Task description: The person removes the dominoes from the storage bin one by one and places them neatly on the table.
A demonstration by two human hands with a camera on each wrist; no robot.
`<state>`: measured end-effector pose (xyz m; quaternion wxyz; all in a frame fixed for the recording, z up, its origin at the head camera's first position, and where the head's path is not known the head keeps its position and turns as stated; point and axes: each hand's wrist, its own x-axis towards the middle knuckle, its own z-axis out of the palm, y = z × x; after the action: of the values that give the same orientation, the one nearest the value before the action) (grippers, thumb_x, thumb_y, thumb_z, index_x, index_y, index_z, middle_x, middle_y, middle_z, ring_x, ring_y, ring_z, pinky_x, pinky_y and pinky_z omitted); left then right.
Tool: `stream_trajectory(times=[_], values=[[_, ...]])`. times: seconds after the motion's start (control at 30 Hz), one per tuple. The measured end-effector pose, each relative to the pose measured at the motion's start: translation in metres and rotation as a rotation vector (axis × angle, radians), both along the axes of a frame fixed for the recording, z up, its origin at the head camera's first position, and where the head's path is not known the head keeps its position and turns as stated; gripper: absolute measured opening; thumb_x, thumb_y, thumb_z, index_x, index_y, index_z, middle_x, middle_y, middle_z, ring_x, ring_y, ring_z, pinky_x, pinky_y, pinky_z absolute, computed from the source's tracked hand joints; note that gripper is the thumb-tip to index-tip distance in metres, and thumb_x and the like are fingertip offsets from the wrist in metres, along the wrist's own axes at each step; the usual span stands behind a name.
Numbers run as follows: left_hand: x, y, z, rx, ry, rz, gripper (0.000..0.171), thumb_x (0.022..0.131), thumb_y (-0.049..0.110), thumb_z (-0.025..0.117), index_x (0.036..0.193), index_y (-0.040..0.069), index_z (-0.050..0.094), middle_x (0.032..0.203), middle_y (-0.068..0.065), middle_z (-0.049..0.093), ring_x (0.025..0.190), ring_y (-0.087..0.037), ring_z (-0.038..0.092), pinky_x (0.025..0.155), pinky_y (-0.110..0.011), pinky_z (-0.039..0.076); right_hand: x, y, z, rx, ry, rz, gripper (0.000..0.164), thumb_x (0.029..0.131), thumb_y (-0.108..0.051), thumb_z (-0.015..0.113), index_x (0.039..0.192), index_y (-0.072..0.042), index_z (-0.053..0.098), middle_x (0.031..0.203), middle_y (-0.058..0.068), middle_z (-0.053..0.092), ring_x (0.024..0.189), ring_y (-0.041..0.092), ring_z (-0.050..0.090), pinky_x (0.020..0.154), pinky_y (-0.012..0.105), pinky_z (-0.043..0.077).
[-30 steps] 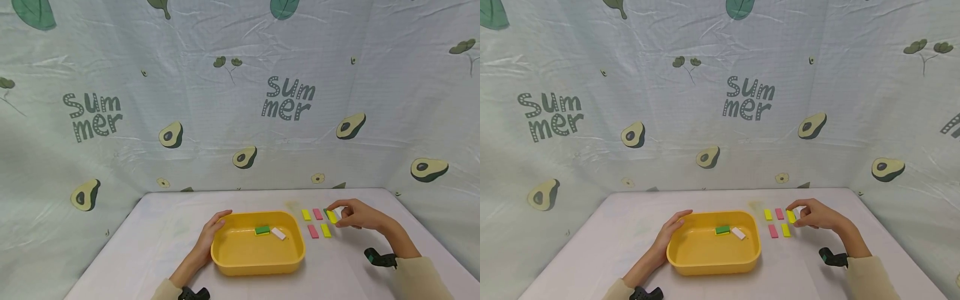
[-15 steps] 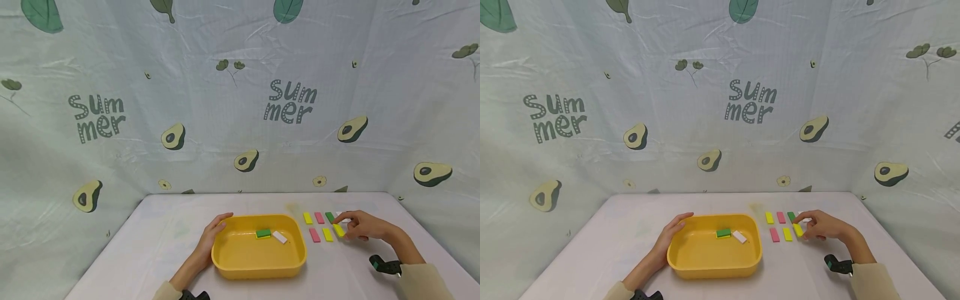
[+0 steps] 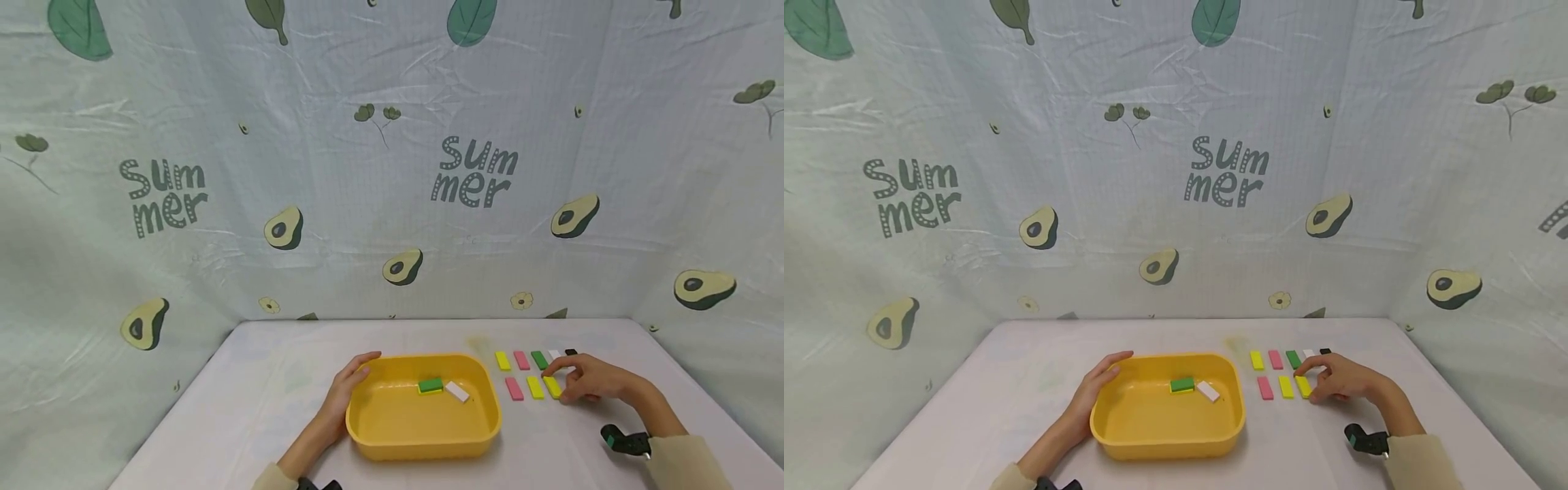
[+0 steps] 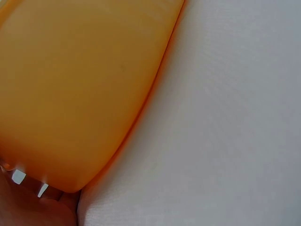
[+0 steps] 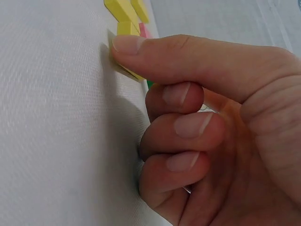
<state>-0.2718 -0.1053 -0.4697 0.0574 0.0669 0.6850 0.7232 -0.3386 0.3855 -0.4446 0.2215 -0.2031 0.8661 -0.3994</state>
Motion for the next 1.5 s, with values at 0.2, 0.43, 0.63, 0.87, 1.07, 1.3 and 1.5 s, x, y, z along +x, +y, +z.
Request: stream_trajectory(times=[0.2, 0.43, 0.63, 0.87, 1.07, 1.3, 1.5], values=[[0.001, 0.0, -0.003, 0.001, -0.014, -0.006, 0.052, 0.11, 0.032, 0.043, 0.155, 0.007, 0.042, 0.155, -0.019, 0.047, 0.128, -0.024, 0.057, 0.104, -0.032, 0.05, 0.0, 0.001, -0.003, -0.01, 0.019, 0.028, 0.05, 0.088, -0.01, 0.074, 0.134, 0.006, 0.059, 0.065, -0.002, 0.048, 0.052, 0.009, 0.042, 0.053, 0.02, 0.035], [0.002, -0.001, -0.004, -0.006, -0.005, 0.002, 0.053, 0.109, 0.032, 0.043, 0.155, 0.006, 0.041, 0.156, -0.019, 0.047, 0.129, -0.025, 0.056, 0.105, -0.032, 0.049, -0.002, 0.0, -0.002, -0.024, 0.005, 0.048, 0.053, 0.088, -0.011, 0.075, 0.136, 0.004, 0.058, 0.065, -0.003, 0.047, 0.052, 0.009, 0.04, 0.051, 0.02, 0.033], [0.001, -0.001, -0.003, -0.01, -0.005, -0.002, 0.053, 0.109, 0.033, 0.043, 0.156, 0.007, 0.041, 0.155, -0.018, 0.048, 0.128, -0.025, 0.057, 0.105, -0.032, 0.05, -0.005, 0.0, 0.005, -0.047, 0.017, 0.087, 0.053, 0.09, -0.013, 0.073, 0.138, 0.004, 0.057, 0.063, -0.006, 0.045, 0.048, 0.009, 0.037, 0.049, 0.019, 0.033], [0.001, -0.001, -0.002, -0.011, 0.002, -0.003, 0.051, 0.109, 0.031, 0.043, 0.155, 0.007, 0.043, 0.154, -0.018, 0.049, 0.127, -0.026, 0.057, 0.103, -0.03, 0.051, -0.001, -0.016, 0.023, -0.061, 0.087, 0.116, 0.053, 0.092, -0.014, 0.072, 0.139, 0.005, 0.056, 0.065, -0.006, 0.044, 0.048, 0.009, 0.033, 0.047, 0.019, 0.03], [0.0, -0.001, -0.002, -0.011, 0.009, -0.004, 0.051, 0.109, 0.03, 0.042, 0.154, 0.007, 0.044, 0.153, -0.019, 0.05, 0.126, -0.026, 0.058, 0.102, -0.029, 0.051, 0.007, -0.041, 0.041, -0.017, 0.143, 0.109, 0.053, 0.091, -0.018, 0.075, 0.139, 0.0, 0.059, 0.073, -0.001, 0.048, 0.059, 0.011, 0.044, 0.054, 0.022, 0.036], [0.0, -0.002, -0.003, -0.001, 0.02, -0.001, 0.051, 0.11, 0.032, 0.042, 0.153, 0.005, 0.045, 0.153, -0.018, 0.05, 0.129, -0.027, 0.057, 0.102, -0.027, 0.051, 0.017, -0.062, 0.055, -0.052, 0.217, 0.139, 0.044, 0.091, -0.018, 0.075, 0.132, -0.005, 0.064, 0.069, -0.004, 0.05, 0.059, 0.01, 0.047, 0.055, 0.021, 0.042], [0.002, -0.004, -0.004, 0.007, 0.021, -0.022, 0.057, 0.111, 0.041, 0.037, 0.155, 0.004, 0.042, 0.154, -0.019, 0.049, 0.129, -0.027, 0.057, 0.103, -0.029, 0.051, 0.025, -0.074, 0.063, -0.018, 0.27, 0.142, 0.038, 0.094, -0.025, 0.075, 0.129, -0.011, 0.068, 0.067, -0.003, 0.049, 0.057, 0.008, 0.045, 0.054, 0.022, 0.041]])
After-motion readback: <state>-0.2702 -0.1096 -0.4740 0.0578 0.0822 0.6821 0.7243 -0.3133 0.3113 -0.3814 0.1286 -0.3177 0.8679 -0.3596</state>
